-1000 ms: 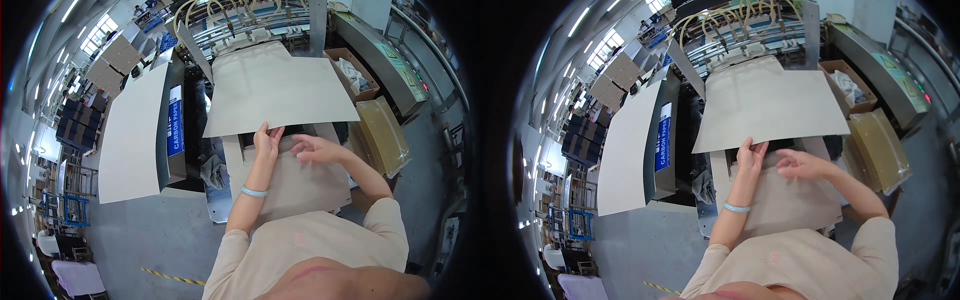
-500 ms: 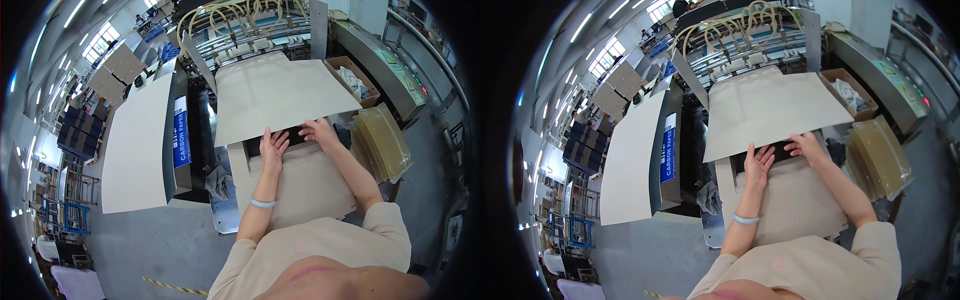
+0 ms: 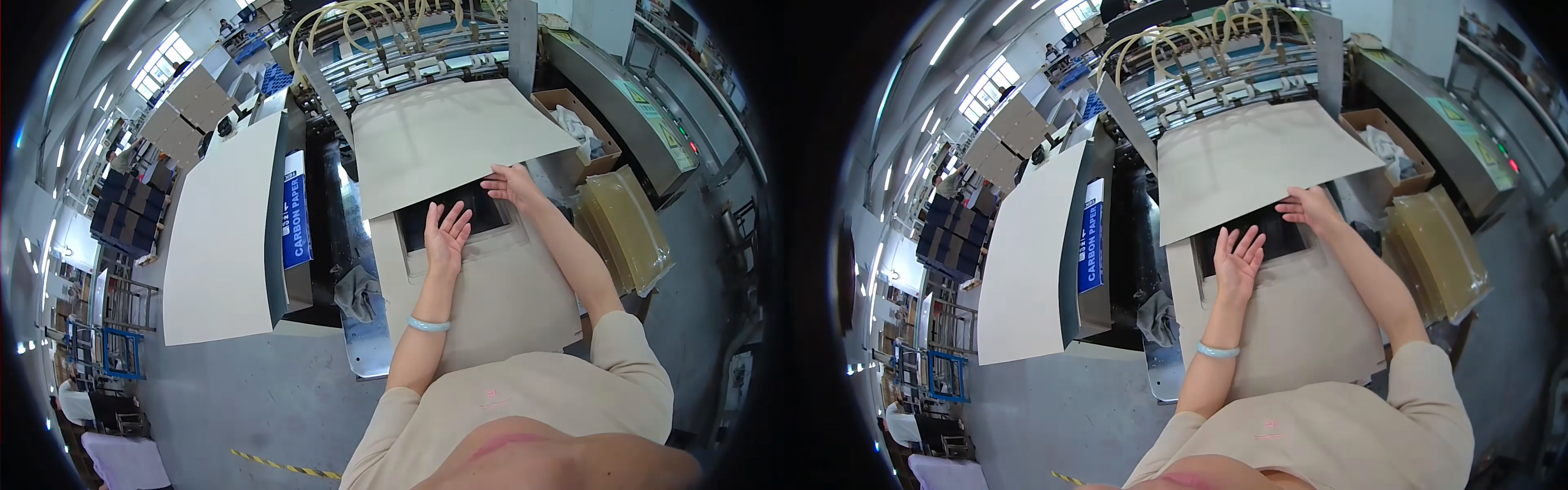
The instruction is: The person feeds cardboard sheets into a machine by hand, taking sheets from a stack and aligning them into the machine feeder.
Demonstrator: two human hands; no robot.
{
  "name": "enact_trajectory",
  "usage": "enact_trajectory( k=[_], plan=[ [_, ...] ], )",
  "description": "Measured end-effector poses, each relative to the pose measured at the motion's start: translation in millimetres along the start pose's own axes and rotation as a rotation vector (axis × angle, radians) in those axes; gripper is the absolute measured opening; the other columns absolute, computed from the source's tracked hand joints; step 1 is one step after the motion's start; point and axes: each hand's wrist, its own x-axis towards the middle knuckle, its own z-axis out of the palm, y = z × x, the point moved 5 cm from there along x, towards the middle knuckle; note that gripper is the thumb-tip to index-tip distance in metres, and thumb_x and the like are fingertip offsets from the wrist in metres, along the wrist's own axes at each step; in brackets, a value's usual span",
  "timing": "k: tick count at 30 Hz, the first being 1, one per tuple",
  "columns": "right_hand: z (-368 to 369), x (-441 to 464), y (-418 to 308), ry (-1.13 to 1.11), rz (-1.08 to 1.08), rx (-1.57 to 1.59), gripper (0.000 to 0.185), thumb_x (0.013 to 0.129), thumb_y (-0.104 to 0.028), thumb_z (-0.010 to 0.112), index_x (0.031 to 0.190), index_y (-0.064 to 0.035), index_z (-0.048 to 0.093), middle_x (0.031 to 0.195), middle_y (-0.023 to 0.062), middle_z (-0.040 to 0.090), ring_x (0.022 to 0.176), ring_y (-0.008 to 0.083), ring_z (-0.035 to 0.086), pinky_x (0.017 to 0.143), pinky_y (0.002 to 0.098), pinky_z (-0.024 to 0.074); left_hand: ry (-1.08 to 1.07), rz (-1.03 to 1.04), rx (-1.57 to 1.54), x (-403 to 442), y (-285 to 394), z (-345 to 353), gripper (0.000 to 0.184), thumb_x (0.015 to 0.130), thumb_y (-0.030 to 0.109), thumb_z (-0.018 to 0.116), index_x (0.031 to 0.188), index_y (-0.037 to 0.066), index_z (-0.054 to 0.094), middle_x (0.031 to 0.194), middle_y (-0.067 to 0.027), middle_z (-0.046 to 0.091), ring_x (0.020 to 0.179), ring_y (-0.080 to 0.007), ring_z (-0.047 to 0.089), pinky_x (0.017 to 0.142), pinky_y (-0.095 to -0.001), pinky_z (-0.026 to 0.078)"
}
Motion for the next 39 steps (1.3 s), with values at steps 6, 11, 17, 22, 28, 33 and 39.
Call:
enact_trajectory(
  k=[6,11,17,22,28,33,39],
  plan=[
    [-1,21,-2,0.006,0.007,0.094,0.023,0.090,-0.011,0.053,0.103,0.0075,0.052,0.092,0.0184,0.063,0.081,0.0232,0.067,0.061,0.0277,0.0556,-0.004,-0.004,-0.006,0,-1,1,0.057,0.090,0.042,0.055,0.128,0.005,0.034,0.117,-0.0169,0.058,0.095,-0.0230,0.064,0.067,-0.0248,0.053],
    [0,41,-5,-0.001,-0.001,0.149,0.022,0.089,-0.008,0.052,0.103,0.0081,0.051,0.091,0.0201,0.062,0.080,0.0244,0.067,0.064,0.0298,0.0562,-0.008,-0.010,-0.014,1,0,-1,0.052,0.090,0.041,0.055,0.124,0.006,0.037,0.118,-0.0171,0.057,0.096,-0.0246,0.063,0.067,-0.0258,0.052],
    [7,51,-19,0.008,-0.028,0.152,0.018,0.089,-0.009,0.052,0.101,0.0050,0.053,0.087,0.0160,0.065,0.077,0.0201,0.067,0.062,0.0263,0.0562,-0.013,-0.008,-0.008,1,0,0,0.049,0.090,0.040,0.055,0.122,0.007,0.039,0.118,-0.0171,0.058,0.096,-0.0250,0.064,0.067,-0.0259,0.052],
    [11,63,-25,-0.007,-0.055,0.164,0.019,0.089,-0.008,0.051,0.102,0.0055,0.052,0.088,0.0169,0.064,0.077,0.0212,0.067,0.063,0.0274,0.0566,-0.007,-0.004,-0.003,1,0,0,0.048,0.090,0.040,0.054,0.121,0.006,0.040,0.117,-0.0171,0.058,0.095,-0.0247,0.064,0.066,-0.0256,0.052],
    [4,86,-23,0.005,-0.045,0.160,0.019,0.089,-0.008,0.051,0.103,0.0053,0.051,0.089,0.0178,0.064,0.078,0.0218,0.067,0.063,0.0279,0.0568,-0.007,0.002,-0.012,-1,1,0,0.046,0.090,0.040,0.054,0.120,0.007,0.041,0.116,-0.0169,0.058,0.094,-0.0244,0.064,0.066,-0.0256,0.052],
    [2,105,-24,-0.039,-0.079,0.211,0.018,0.089,-0.007,0.051,0.103,0.0048,0.051,0.089,0.0185,0.064,0.078,0.0223,0.067,0.064,0.0284,0.0570,-0.021,-0.004,-0.026,0,0,0,0.046,0.090,0.041,0.055,0.121,0.009,0.042,0.115,-0.0151,0.060,0.092,-0.0214,0.064,0.066,-0.0240,0.052],
    [18,100,-39,-0.011,-0.096,0.205,0.017,0.089,-0.006,0.050,0.102,0.0045,0.051,0.088,0.0192,0.064,0.078,0.0232,0.067,0.065,0.0293,0.0573,-0.010,-0.004,-0.030,0,0,0,0.045,0.090,0.040,0.055,0.121,0.009,0.043,0.115,-0.0145,0.060,0.093,-0.0213,0.064,0.066,-0.0236,0.052]
  ],
)
